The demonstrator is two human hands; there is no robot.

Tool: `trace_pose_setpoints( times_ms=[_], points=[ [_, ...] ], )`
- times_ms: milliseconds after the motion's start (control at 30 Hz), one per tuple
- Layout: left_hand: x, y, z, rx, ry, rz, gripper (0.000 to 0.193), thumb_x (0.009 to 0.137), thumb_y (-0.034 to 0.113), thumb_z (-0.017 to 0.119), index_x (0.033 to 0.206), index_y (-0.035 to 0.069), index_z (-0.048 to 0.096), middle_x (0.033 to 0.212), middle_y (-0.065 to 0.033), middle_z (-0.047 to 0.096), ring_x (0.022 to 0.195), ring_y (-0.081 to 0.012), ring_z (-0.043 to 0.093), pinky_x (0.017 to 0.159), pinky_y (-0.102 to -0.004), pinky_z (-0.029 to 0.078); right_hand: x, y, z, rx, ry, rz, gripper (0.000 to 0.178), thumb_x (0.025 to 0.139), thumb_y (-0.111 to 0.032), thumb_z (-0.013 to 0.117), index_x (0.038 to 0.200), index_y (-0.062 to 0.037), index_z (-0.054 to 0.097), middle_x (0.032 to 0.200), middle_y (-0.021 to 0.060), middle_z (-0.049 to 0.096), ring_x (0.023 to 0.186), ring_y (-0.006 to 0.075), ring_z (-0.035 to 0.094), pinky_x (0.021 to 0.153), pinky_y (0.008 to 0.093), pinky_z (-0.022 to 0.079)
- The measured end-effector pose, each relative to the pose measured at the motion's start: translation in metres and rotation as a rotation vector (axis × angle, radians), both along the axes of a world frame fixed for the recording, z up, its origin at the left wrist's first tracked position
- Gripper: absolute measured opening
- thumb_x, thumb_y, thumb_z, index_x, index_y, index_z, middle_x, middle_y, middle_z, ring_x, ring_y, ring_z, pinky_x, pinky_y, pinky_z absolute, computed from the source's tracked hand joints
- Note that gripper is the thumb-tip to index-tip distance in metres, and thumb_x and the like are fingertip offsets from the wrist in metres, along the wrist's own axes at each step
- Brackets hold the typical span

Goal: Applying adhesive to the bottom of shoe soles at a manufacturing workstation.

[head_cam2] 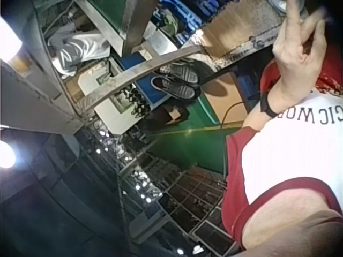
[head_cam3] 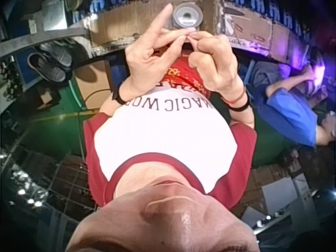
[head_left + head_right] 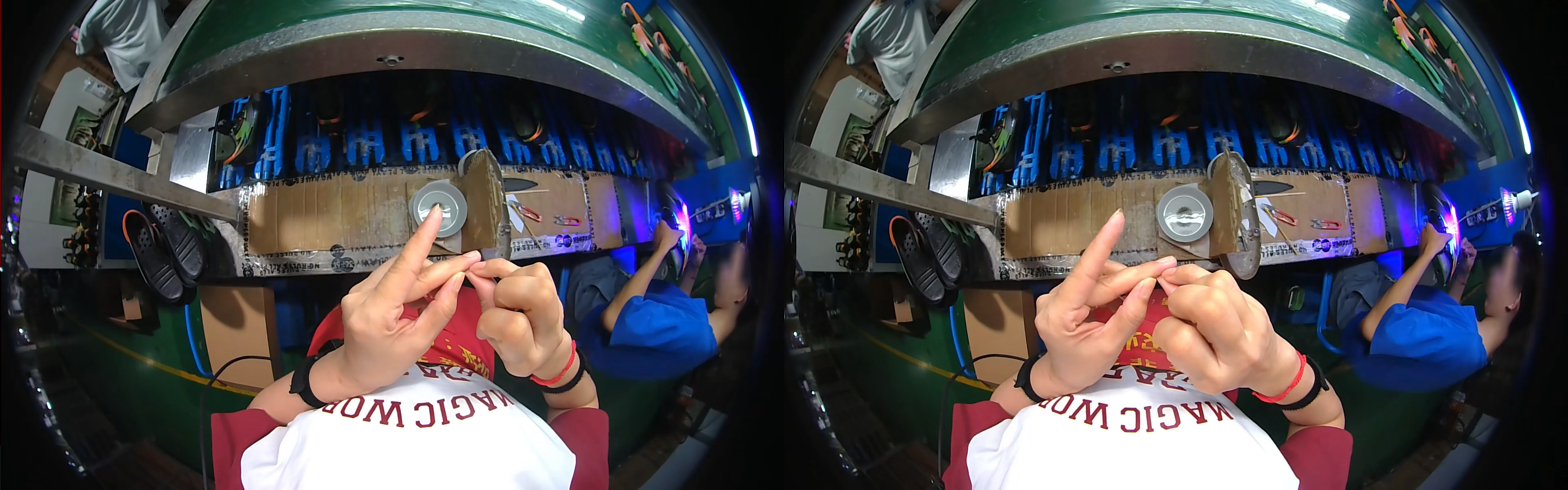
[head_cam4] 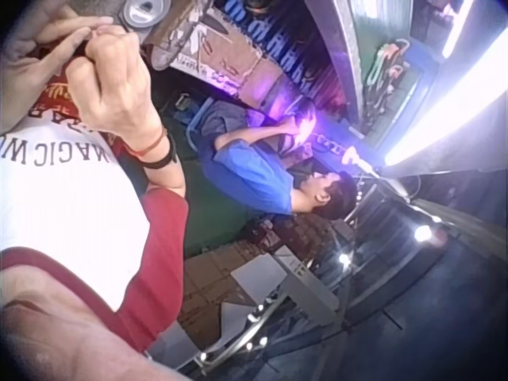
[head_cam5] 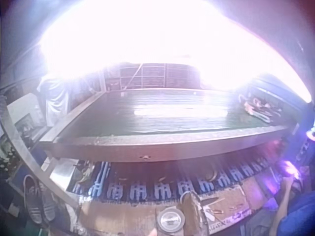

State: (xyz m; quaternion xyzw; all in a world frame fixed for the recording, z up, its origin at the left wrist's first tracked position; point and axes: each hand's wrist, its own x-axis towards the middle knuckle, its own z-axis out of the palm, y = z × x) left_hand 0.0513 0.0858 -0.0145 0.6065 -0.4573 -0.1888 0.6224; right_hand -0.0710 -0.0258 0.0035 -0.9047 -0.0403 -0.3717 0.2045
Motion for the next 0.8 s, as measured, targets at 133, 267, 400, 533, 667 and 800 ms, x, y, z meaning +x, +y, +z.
trace_pose_setpoints(
  times_ms=[133,267,400,533,667,800],
  points=[
    [-0.0008,-0.0022,0.0009,-0.031,-0.1,0.035,0.056,0.082,-0.005,0.063,0.133,-0.012,0.04,0.094,-0.0129,0.072,0.072,-0.0103,0.064,0.071,-0.023,0.052,-0.002,-0.0001,0.0048,0.066,0.062,0.0,0.02,0.056,0.0,0.067,0.07,0.0004,0.053,0.082,0.0107,0.047,0.07,0.0263,0.056,0.064,0.0326,0.055],
    [-0.0015,-0.0021,0.0002,-0.05,-0.168,0.045,0.056,0.081,-0.006,0.062,0.132,-0.013,0.041,0.094,-0.0139,0.071,0.07,-0.0119,0.065,0.069,-0.0235,0.052,0.0002,-0.0006,0.0058,0.04,0.06,-0.003,0.02,0.056,0.001,0.067,0.069,0.0008,0.053,0.081,0.011,0.048,0.068,0.0262,0.056,0.061,0.0321,0.053],
    [-0.0028,-0.0038,-0.0011,-0.08,-0.177,0.056,0.055,0.081,-0.007,0.062,0.131,-0.013,0.041,0.094,-0.014,0.071,0.069,-0.0126,0.065,0.068,-0.024,0.052,0.0006,0.0001,0.0035,-0.005,0.037,-0.016,0.021,0.055,0.003,0.067,0.069,0.0011,0.052,0.08,0.0114,0.048,0.067,0.0258,0.055,0.058,0.0314,0.052],
    [-0.0032,-0.0049,-0.0004,-0.108,-0.296,0.072,0.056,0.078,-0.01,0.062,0.129,-0.016,0.041,0.095,-0.0163,0.071,0.067,-0.0147,0.063,0.065,-0.0249,0.052,0.0002,0.0006,0.0046,-0.032,0.024,-0.02,0.022,0.054,0.003,0.068,0.068,0.0013,0.051,0.079,0.0115,0.048,0.066,0.0253,0.055,0.057,0.0313,0.052],
    [-0.0022,-0.0069,-0.0011,-0.177,-0.427,0.078,0.058,0.073,-0.016,0.062,0.127,-0.02,0.04,0.096,-0.0218,0.069,0.065,-0.0175,0.061,0.06,-0.0263,0.052,0.0007,-0.0002,0.0074,-0.006,0.035,-0.014,0.021,0.054,0.003,0.067,0.067,0.0013,0.05,0.079,0.0116,0.048,0.065,0.0249,0.054,0.057,0.0309,0.052],
    [-0.0017,-0.0074,-0.0017,-0.208,-0.463,0.076,0.059,0.072,-0.018,0.062,0.127,-0.021,0.039,0.096,-0.0237,0.068,0.064,-0.0181,0.061,0.059,-0.0268,0.052,-0.0002,-0.0017,0.0073,0.0,0.042,0.005,0.021,0.054,0.003,0.067,0.066,0.0011,0.05,0.079,0.0118,0.048,0.064,0.025,0.053,0.057,0.031,0.051]
  ],
)
